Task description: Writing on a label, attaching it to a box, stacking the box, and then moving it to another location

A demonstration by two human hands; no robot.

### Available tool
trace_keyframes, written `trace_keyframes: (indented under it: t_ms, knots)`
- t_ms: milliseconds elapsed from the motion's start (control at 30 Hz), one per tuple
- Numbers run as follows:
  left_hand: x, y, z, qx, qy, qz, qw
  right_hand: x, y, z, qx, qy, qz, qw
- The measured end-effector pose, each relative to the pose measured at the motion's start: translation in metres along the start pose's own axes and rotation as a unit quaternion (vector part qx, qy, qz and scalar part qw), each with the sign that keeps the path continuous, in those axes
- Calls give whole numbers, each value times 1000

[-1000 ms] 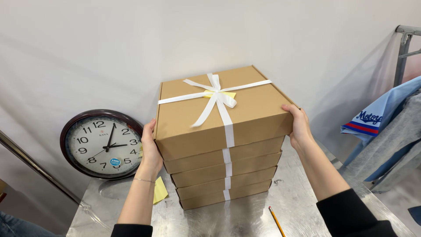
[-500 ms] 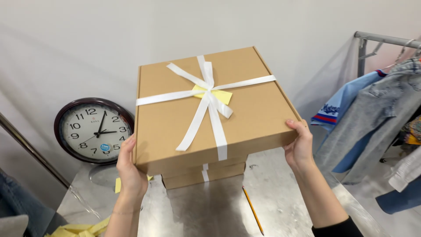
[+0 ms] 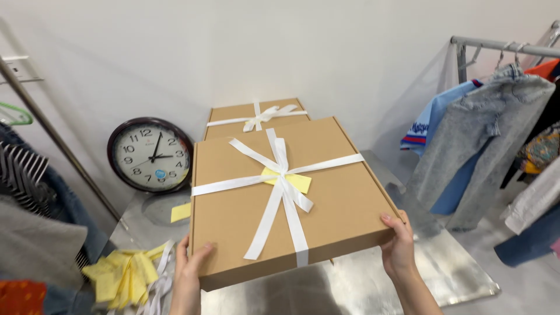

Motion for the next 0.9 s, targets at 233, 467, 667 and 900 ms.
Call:
trace_keyframes:
  t_ms: [233, 467, 667, 900]
  knots:
    - [89, 37, -120, -36, 2, -4, 999, 154, 84, -2, 46, -16, -6, 999]
    - [185, 143, -176, 10, -25, 0, 1000, 264, 203, -24, -9, 116, 32, 993]
    - [238, 180, -210, -19, -24, 0, 1000, 310, 260, -45, -24, 143, 32, 989]
    - [267, 258, -202, 6, 7, 21, 1000, 337, 297, -61, -55, 161, 22, 985]
Point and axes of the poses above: each hand's wrist, its own y-axis away from the middle knuckle, its own x-axis out of the back of the hand, z = x × y, the point moved 10 cm from there along -y, towards the middle knuckle, and after that the axes turned 11 degrees about z, right-handed, at the moved point
